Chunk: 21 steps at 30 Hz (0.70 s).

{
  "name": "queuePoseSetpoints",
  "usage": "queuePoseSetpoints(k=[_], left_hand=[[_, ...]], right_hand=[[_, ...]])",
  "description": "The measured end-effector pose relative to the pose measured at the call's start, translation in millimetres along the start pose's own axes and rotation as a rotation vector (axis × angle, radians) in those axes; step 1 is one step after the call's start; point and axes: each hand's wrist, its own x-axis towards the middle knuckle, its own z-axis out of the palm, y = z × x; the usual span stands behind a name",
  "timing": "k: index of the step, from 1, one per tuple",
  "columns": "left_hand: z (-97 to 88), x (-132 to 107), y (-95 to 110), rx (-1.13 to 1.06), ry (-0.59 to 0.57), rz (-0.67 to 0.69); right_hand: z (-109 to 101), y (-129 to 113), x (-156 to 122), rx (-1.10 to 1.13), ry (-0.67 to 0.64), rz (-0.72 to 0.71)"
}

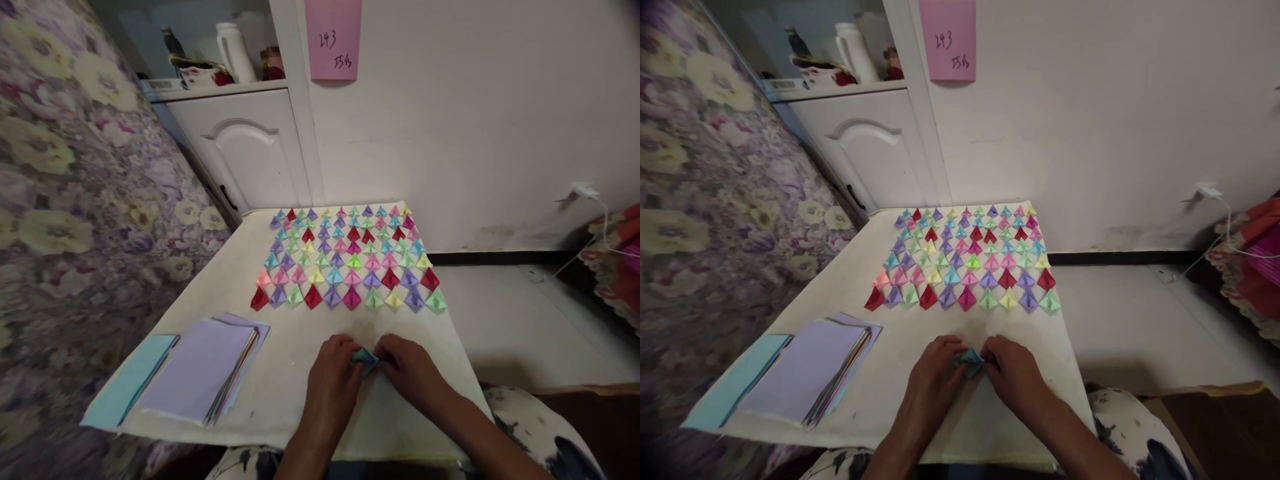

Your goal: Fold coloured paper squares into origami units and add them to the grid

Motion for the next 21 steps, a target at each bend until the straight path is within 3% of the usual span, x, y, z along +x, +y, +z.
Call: queuePoseSetpoints(k=[9,21], left_hand=[[20.0,-1.5,4.2,0.225,-0.051,-0.03],[16.0,1.0,13.4,0.288,-0.126,-0.012]], right_hand=[[2.2,1.4,2.0,-0.043,-0.016,0.008],[0.2,-0.2,-0.3,0.035,0.006,-0.005]])
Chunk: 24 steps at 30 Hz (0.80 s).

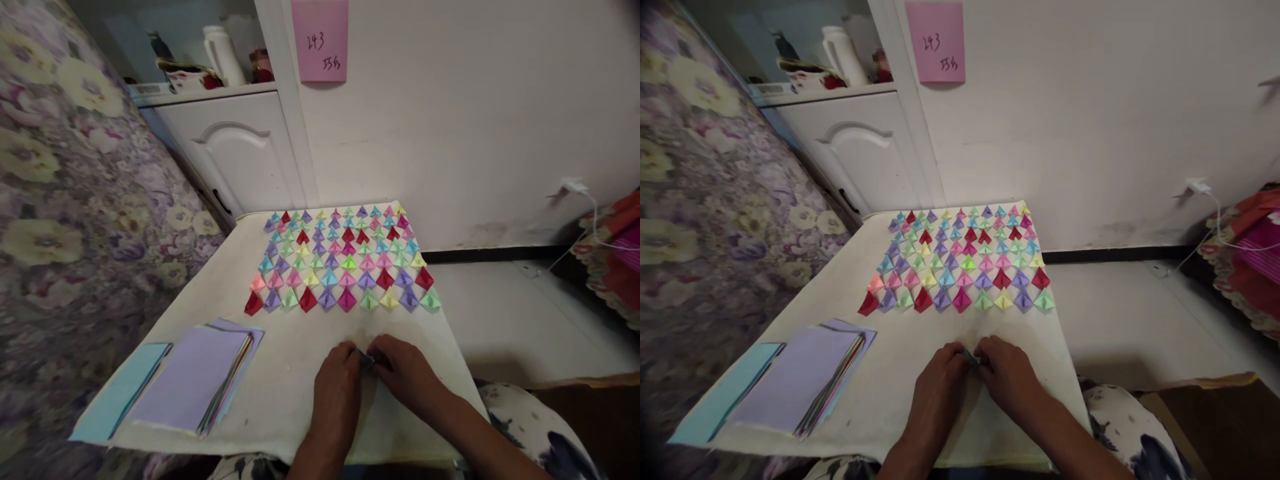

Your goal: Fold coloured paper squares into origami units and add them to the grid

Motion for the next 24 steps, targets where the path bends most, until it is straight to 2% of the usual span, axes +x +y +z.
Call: queuePoseSetpoints(k=[9,17,21,24], left_hand=[[0.3,1.5,-0.2,0.05,-0.014,0.018],[0.0,7.4,4.6,0.09,-0.081,-0.042],[5.1,4.3,-0.4,-0.041,0.005,-0.063],[0.7,2.0,-8.3,-0.214,0.039,-0.013]], right_hand=[[-0.5,-2.4,-0.3,-0.025,0.001,-0.025],[0.7,-1.4,0.6,-0.063,-0.024,-0.024],[0.7,-1.2,0.1,-0.052,-0.015,-0.019],[-0.3,0.4,-1.3,-0.02,-0.019,-0.029]])
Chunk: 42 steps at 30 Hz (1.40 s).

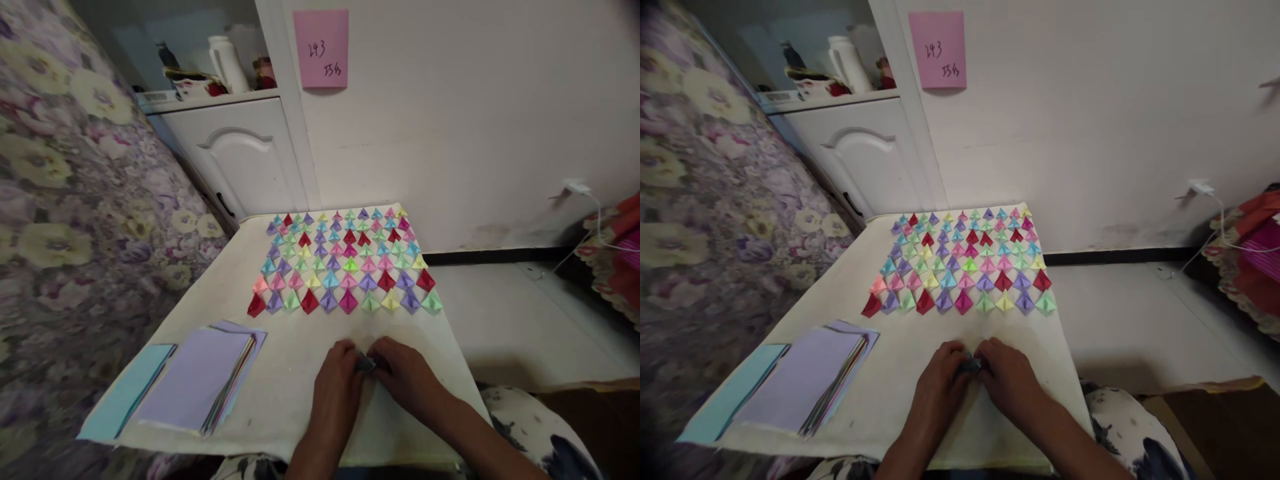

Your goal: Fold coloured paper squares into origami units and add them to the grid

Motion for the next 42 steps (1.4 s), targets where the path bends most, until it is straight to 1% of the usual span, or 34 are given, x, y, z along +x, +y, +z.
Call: queuePoseSetpoints(k=[2,3,5,7,15,23,26,29,32,35,38,42], left_hand=[[-8.8,-0.2,-4.4,-0.101,-0.007,0.025],[-13.4,-0.1,-6.5,-0.131,0.01,0.013],[-21.0,0.2,-10.1,-0.149,0.045,-0.023],[-24.4,0.0,-13.0,-0.133,0.056,-0.052],[-19.8,-4.4,-16.2,-0.083,0.048,-0.046],[-19.5,-5.2,-12.4,-0.066,0.01,-0.055],[-18.0,-6.1,-13.0,-0.066,0.004,-0.061],[-17.4,-6.7,-13.8,-0.064,0.005,-0.065],[-17.7,-6.9,-13.8,-0.066,0.014,-0.06],[-18.3,-8.1,-13.1,-0.067,0.026,-0.049],[-18.1,-10.5,-12.7,-0.058,0.029,-0.021],[-17.8,-12.5,-12.6,-0.013,0.018,0.008]], right_hand=[[-0.8,2.1,-1.0,0.035,-0.001,-0.013],[-1.2,3.2,-1.3,0.056,0.003,-0.02],[-1.9,5.0,-1.9,0.091,0.016,-0.031],[-2.8,5.1,-2.5,0.115,0.027,-0.043],[-8.8,-5.2,-4.0,0.172,0.001,-0.08],[0.1,-4.0,1.4,0.11,-0.001,-0.099],[1.8,-5.1,0.8,0.119,0.016,-0.098],[2.1,-9.1,-0.2,0.122,0.061,-0.081],[2.5,-15.9,0.0,0.07,0.117,-0.079],[4.2,-23.6,1.1,-0.015,0.148,-0.12],[7.3,-29.2,2.0,-0.11,0.155,-0.154],[11.8,-30.8,2.0,-0.186,0.149,-0.163]])
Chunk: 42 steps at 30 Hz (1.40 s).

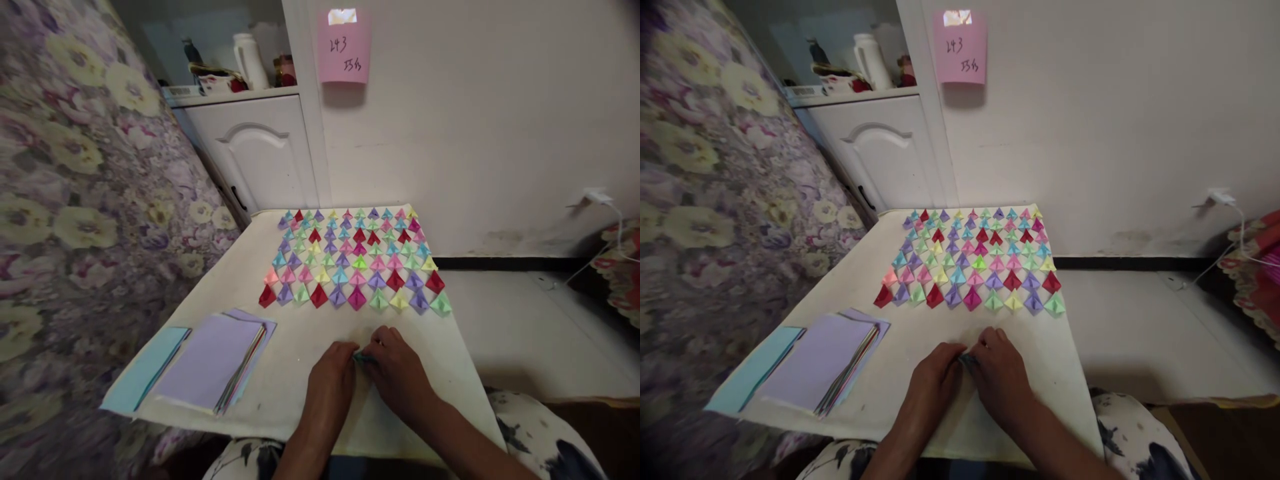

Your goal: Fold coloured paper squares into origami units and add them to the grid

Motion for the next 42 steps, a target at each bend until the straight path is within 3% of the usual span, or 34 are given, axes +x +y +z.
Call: queuePoseSetpoints(k=[7,28,34,38,42], left_hand=[[-2.5,1.3,3.2,0.048,-0.028,-0.027],[3.6,-1.2,-3.4,-0.024,0.028,-0.077],[3.2,-2.4,-4.4,-0.062,0.09,-0.072],[-0.9,-0.7,-3.6,-0.035,0.057,-0.029],[-4.0,2.5,-3.6,0.0,0.026,-0.076]], right_hand=[[6.3,0.4,-0.1,-0.044,-0.004,0.003],[7.6,-7.0,12.3,-0.165,-0.059,0.028],[9.9,-5.5,12.9,-0.166,-0.044,0.013],[11.4,-3.4,11.8,-0.16,-0.04,0.006],[10.9,-3.0,11.4,-0.167,-0.048,0.0]])
